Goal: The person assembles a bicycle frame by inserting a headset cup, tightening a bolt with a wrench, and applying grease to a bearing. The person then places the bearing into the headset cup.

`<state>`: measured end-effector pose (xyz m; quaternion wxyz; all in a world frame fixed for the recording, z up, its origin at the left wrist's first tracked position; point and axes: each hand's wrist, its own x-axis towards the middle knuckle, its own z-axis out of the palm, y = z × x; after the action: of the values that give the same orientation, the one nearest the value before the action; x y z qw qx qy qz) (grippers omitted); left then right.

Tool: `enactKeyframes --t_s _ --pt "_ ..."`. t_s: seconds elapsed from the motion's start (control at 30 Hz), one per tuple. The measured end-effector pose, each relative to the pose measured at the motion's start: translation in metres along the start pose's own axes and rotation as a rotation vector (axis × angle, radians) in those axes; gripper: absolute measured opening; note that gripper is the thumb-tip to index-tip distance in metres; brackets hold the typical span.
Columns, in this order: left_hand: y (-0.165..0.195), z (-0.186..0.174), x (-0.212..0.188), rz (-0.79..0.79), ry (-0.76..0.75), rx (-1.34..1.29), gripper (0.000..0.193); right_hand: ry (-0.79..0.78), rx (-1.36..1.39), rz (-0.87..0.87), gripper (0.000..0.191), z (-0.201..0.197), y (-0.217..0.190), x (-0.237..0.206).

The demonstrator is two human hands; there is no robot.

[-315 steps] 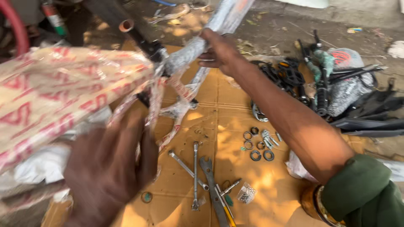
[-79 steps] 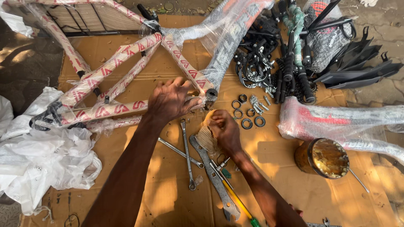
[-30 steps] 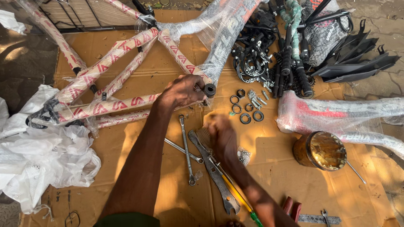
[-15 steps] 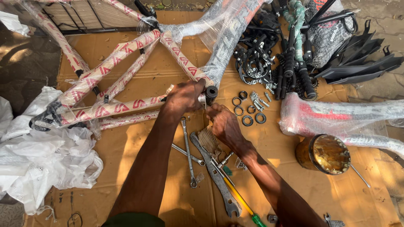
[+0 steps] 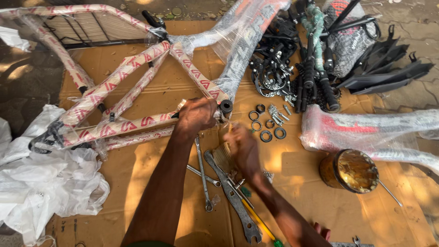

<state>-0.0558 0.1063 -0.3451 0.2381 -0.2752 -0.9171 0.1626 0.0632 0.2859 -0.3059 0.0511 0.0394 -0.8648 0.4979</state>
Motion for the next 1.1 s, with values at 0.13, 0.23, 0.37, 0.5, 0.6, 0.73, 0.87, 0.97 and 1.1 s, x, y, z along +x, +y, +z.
enactKeyframes --t_s 0.13,0.23,0.37,0.5,0.6,0.73,0.87,0.97,1.1 --pt "0.001 0.003 0.002 0.082 0.282 0.336 0.026 -0.063 -0.071 -0.087 0.016 0.0 0.023 0.042" --pt "0.001 0.001 0.007 -0.265 -0.391 -0.69 0.033 -0.016 -0.206 -0.299 0.014 0.005 0.039 0.051" --pt "-0.003 -0.01 0.014 -0.325 -0.588 -0.756 0.024 0.042 -0.145 -0.304 0.013 0.009 0.047 0.045" --pt "-0.005 -0.017 0.012 -0.317 -0.513 -0.767 0.015 -0.059 -0.238 -0.435 0.026 0.008 0.041 0.028" --pt "-0.003 -0.017 0.009 -0.325 -0.511 -0.773 0.011 -0.053 -0.25 -0.662 0.022 0.013 0.032 0.013" --pt "-0.005 -0.01 0.008 -0.339 -0.484 -0.815 0.011 -0.297 -0.19 -0.493 0.017 0.021 0.017 0.005" --pt "-0.01 0.0 0.01 -0.351 -0.452 -0.984 0.018 -0.666 -0.176 -0.782 0.031 0.022 0.002 -0.022" --pt "-0.011 0.005 0.009 -0.789 -0.522 -2.066 0.024 -0.684 -0.146 -0.825 0.021 0.029 0.003 -0.05" --pt "-0.014 0.003 0.012 -0.24 -0.323 -1.414 0.022 -0.297 0.993 0.21 0.021 0.039 0.026 -0.042"
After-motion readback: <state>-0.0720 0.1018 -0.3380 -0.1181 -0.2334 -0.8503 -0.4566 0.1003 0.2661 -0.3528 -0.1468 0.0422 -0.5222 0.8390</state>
